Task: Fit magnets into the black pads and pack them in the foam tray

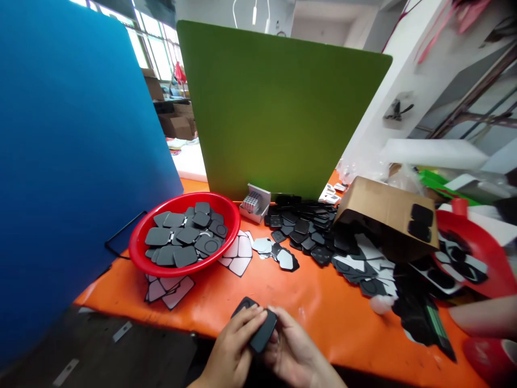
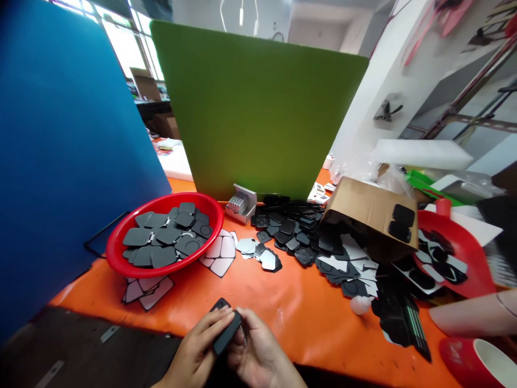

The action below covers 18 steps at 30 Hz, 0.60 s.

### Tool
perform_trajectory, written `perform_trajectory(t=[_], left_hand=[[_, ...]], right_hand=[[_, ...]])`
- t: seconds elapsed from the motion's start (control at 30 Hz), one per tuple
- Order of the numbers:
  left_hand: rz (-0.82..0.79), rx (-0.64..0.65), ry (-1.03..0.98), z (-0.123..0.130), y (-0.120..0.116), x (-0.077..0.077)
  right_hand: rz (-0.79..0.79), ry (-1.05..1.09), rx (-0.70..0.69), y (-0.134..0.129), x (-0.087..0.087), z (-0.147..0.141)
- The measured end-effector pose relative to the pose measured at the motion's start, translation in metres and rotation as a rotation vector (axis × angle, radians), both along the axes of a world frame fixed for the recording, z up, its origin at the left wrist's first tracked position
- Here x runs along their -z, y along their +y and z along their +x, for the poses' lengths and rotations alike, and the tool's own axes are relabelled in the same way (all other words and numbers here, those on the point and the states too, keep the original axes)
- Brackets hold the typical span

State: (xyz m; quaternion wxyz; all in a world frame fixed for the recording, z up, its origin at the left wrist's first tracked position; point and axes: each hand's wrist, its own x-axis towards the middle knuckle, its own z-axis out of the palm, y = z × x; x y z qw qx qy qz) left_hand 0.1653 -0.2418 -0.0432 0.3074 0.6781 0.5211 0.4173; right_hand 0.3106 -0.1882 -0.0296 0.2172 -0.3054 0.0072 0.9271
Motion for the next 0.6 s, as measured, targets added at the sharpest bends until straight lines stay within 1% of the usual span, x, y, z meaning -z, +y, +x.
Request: perform_trajectory(t=[0.07,0.1,0.2,0.23,0.3,0.37,0.43,0.5,0.6], left_hand=[[-0.067,-0.006,-0.085,0.003,0.003,0.002],[-0.131,-0.052,-0.152,0.005,0.005,0.003],[-0.394,-0.277,-0.436,0.011,0.013,0.006],[-0.468,-0.331,-0.542,0.012,0.015,0.007],[-0.556,-0.361,-0.730,0.013,0.020,0.008],[-0.593,-0.344,-0.832,0.012,0.024,0.008],[-0.605,-0.330,-0.822,0.010,0.027,0.006],[-0.603,-0.335,-0.741,0.009,0.029,0.003],[-0.593,-0.313,-0.631,0.011,0.029,-0.002]], right_hand=[[0.028,-0.008,0.022,0.003,-0.001,0.002],[0.068,-0.018,0.048,0.006,-0.003,0.003],[0.225,-0.073,0.186,0.019,-0.010,0.012],[0.272,-0.105,0.221,0.023,-0.012,0.015],[0.340,-0.174,0.238,0.030,-0.014,0.022],[0.395,-0.225,0.207,0.031,-0.011,0.026],[0.478,-0.288,0.162,0.027,-0.006,0.026],[0.608,-0.382,0.105,0.021,-0.002,0.024],[0.793,-0.501,-0.031,0.014,0.001,0.017]])
